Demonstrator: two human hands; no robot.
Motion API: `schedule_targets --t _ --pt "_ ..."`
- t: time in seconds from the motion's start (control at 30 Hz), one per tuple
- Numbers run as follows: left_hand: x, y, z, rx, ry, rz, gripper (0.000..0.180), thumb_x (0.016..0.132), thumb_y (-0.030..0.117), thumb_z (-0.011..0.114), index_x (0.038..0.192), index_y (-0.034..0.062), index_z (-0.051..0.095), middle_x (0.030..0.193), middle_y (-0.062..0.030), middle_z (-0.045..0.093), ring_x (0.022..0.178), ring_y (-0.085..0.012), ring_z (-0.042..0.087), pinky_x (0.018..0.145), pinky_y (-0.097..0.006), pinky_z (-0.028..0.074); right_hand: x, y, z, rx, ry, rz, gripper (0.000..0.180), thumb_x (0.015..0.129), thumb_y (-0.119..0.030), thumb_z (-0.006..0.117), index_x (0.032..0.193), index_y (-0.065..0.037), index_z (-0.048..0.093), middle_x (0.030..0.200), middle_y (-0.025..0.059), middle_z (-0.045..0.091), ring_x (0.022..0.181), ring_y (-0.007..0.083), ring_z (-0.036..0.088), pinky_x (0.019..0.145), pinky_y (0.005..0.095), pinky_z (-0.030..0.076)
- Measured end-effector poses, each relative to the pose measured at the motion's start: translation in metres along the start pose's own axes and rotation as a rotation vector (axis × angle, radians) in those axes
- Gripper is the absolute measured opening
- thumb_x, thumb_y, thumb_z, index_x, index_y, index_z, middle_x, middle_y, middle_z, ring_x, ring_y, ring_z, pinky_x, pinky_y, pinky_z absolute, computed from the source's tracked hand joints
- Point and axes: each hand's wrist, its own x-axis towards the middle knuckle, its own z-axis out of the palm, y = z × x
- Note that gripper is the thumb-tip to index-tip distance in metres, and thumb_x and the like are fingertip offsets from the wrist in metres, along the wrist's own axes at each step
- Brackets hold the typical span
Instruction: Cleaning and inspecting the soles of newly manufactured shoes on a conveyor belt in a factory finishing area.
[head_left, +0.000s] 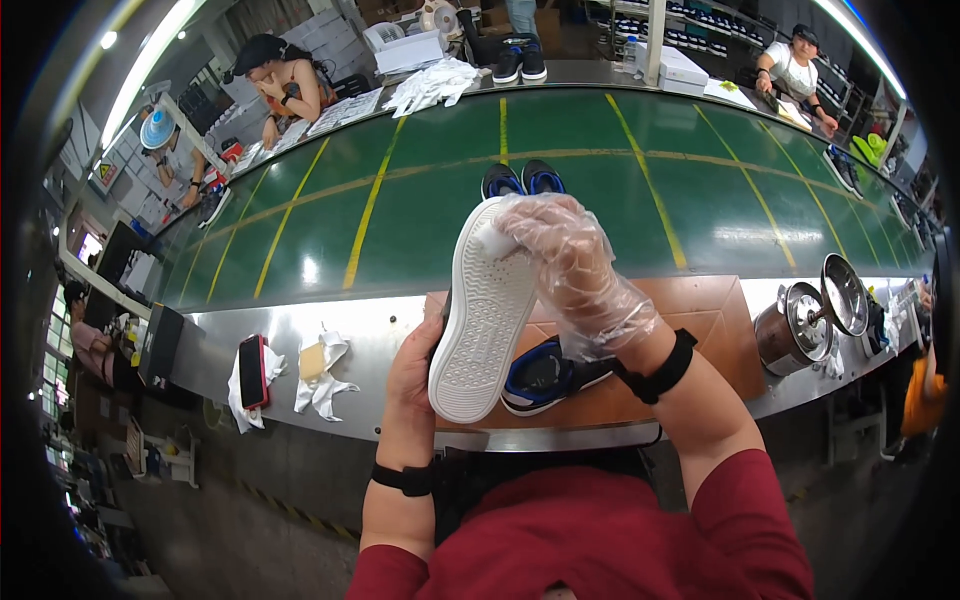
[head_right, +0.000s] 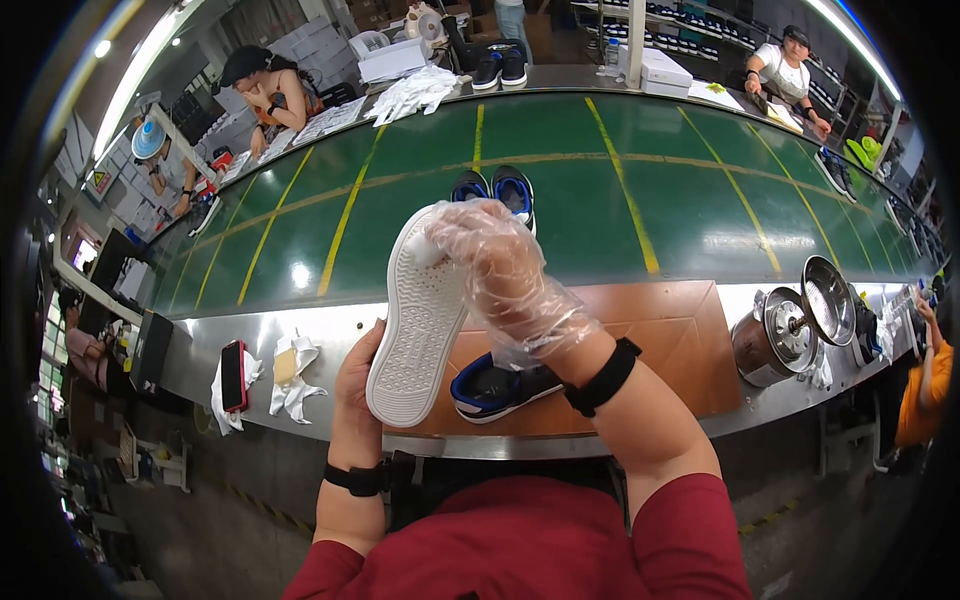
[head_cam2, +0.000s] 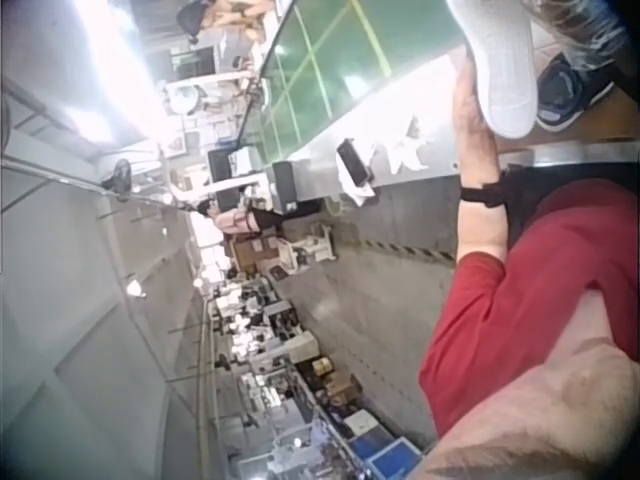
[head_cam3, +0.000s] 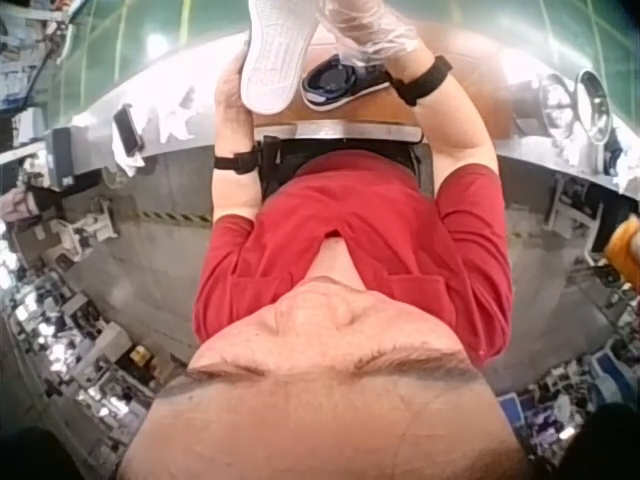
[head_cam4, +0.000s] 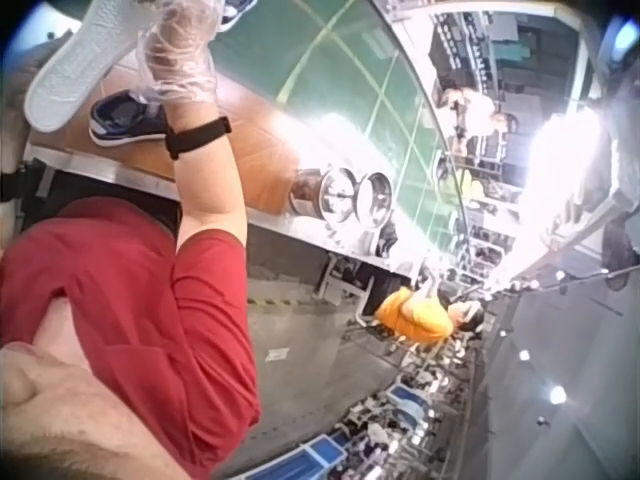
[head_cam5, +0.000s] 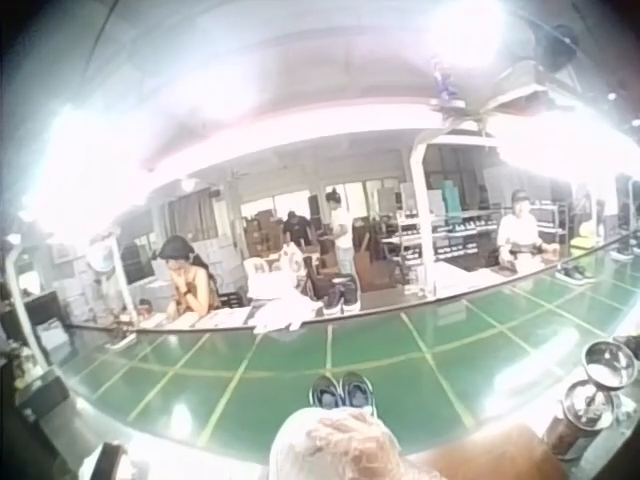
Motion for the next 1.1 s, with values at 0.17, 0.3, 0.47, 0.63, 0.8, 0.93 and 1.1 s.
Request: schedule_targets --t 0.17,0.3,0.47,0.63,0.8,0.93,1.1 --pt "0.015 0.001 -0.012 0.067 0.14 0.119 0.037 0.094 0.018 0.052 0.124 -0.0032 0.051 0.113 -0.016 0.062 0.097 -0.0257 0.064 0.086 -0.038 0.054 -0.058 -0.08 0.009 0.254 -0.423 0.036 0.045 0.067 -0.004 0.059 0.112 -0.009 0.057 0.112 0.0113 0.056 0.101 0.0315 0.055 0.085 0.041 0.047" --pt "0.014 0.017 -0.012 0.396 0.14 0.353 0.037 0.091 0.012 0.057 0.125 -0.0016 0.05 0.115 -0.0142 0.061 0.099 -0.0216 0.063 0.086 -0.035 0.053 -0.077 -0.113 -0.009 0.499 -0.528 0.145 0.042 0.07 0.003 0.06 0.111 -0.004 0.058 0.113 0.0149 0.059 0.106 0.0308 0.057 0.091 0.0396 0.047" --pt "0.019 0.004 0.012 1.192 0.163 0.559 0.039 0.088 0.004 0.06 0.126 0.0027 0.051 0.105 -0.0116 0.065 0.097 -0.0184 0.064 0.082 -0.028 0.05 -0.087 -0.08 -0.071 0.24 -0.184 0.417 0.04 0.066 0.012 0.058 0.101 -0.003 0.066 0.105 0.0149 0.064 0.097 0.0321 0.061 0.086 0.0401 0.048" --pt "0.031 -0.036 0.009 1.939 -0.027 0.484 0.041 0.083 0.005 0.06 0.124 0.0111 0.053 0.079 -0.0146 0.065 0.075 -0.0279 0.065 0.071 -0.033 0.05 -0.105 -0.067 -0.104 0.129 -0.087 0.631 0.047 0.064 0.023 0.05 0.101 -0.001 0.065 0.106 0.0182 0.063 0.101 0.0306 0.061 0.082 0.035 0.052" --pt "0.028 -0.042 0.023 1.766 -0.046 0.175 0.044 0.079 0.015 0.067 0.116 0.0098 0.045 0.083 -0.0168 0.061 0.075 -0.0318 0.062 0.066 -0.038 0.048 -0.118 -0.061 -0.111 0.172 0.04 0.758 0.043 0.066 0.022 0.05 0.099 -0.001 0.066 0.103 0.0169 0.065 0.099 0.0301 0.062 0.077 0.0324 0.054" --pt "0.031 -0.061 0.038 2.128 -0.123 0.145 0.062 0.071 0.014 0.067 0.129 0.0153 0.042 0.084 -0.0207 0.061 0.077 -0.039 0.062 0.069 -0.046 0.051 -0.118 -0.049 -0.104 0.203 0.053 0.746 0.046 0.071 0.026 0.044 0.101 -0.001 0.064 0.108 0.0172 0.062 0.1 0.0259 0.062 0.076 0.0304 0.053" --pt "0.045 -0.052 0.021 1.989 -0.104 0.223 0.057 0.07 0.01 0.062 0.124 0.0206 0.053 0.087 -0.0188 0.063 0.081 -0.0374 0.063 0.074 -0.045 0.051 -0.118 -0.039 -0.097 0.114 0.059 0.717 0.043 0.064 0.021 0.048 0.095 -0.001 0.067 0.099 0.0182 0.066 0.097 0.0305 0.064 0.081 0.0351 0.053"
